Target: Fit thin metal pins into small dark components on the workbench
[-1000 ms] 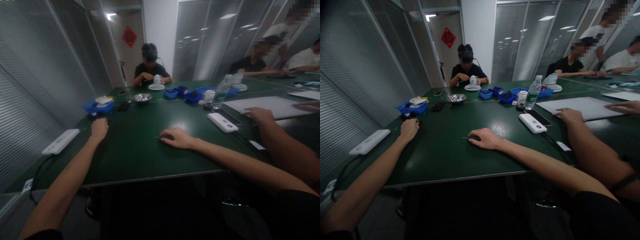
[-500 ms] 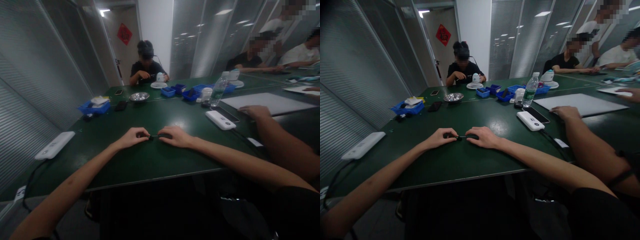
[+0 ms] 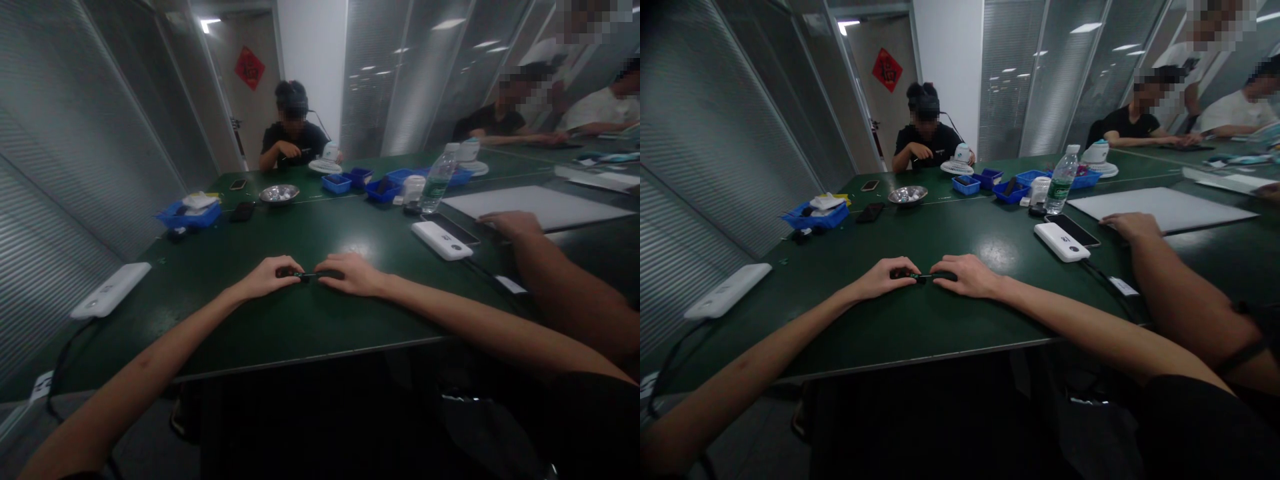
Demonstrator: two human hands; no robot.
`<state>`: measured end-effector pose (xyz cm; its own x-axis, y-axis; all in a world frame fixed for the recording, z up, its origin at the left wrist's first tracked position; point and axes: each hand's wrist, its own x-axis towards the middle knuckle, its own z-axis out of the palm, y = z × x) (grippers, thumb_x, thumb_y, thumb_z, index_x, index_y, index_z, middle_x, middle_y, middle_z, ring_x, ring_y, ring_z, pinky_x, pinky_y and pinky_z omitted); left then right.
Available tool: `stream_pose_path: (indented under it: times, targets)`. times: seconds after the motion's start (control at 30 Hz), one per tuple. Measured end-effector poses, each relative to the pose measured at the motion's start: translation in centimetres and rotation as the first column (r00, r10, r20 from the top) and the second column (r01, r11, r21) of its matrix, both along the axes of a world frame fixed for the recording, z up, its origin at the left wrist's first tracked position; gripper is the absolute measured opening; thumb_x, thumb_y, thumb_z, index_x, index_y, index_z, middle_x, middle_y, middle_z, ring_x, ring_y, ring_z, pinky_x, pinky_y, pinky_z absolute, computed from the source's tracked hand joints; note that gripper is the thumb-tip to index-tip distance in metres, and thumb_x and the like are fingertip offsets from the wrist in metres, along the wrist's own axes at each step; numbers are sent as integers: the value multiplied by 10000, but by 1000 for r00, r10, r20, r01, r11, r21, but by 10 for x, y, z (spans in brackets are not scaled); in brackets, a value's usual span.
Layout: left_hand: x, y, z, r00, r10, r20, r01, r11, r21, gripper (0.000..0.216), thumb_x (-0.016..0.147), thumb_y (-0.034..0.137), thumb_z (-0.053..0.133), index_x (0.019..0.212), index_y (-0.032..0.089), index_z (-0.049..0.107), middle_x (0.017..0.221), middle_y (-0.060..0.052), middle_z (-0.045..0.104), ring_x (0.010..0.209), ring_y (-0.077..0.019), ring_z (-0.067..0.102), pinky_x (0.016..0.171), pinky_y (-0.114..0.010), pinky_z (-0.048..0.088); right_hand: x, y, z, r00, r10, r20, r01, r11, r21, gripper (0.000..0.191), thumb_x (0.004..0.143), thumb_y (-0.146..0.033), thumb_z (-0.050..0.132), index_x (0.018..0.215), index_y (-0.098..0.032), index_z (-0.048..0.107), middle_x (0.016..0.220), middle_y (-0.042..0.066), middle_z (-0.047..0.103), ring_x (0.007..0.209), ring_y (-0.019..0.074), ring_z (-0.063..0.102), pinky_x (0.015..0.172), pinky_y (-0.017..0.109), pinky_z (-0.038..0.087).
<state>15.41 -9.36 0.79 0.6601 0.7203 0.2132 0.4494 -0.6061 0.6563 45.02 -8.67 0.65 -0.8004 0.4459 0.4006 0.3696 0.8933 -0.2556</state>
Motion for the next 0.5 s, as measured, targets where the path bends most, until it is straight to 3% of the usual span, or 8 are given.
stream_pose_path:
  times: [0.3,0.5]
  targets:
    - [7,-2,-1,999,-40,-11,40,999,10,276,968,391,655,1146,194,730,1070,-85,674,941,-204,608,833,-318,466,-6,-1,0,998,60,14,-59,998,-30,342,1068,-400,488,1287,-174,621,1092,95,701,902,197,670,776,304,488]
    - [12,-4,0,998,-58,10,58,998,3,281,961,371,665,1171,188,710,1095,-86,658,953,-202,604,849,-321,469,-9,-1,-2,999,25,21,-24,999,-27,324,1061,-402,499,1264,-182,624,1106,92,714,914,202,682,779,310,490]
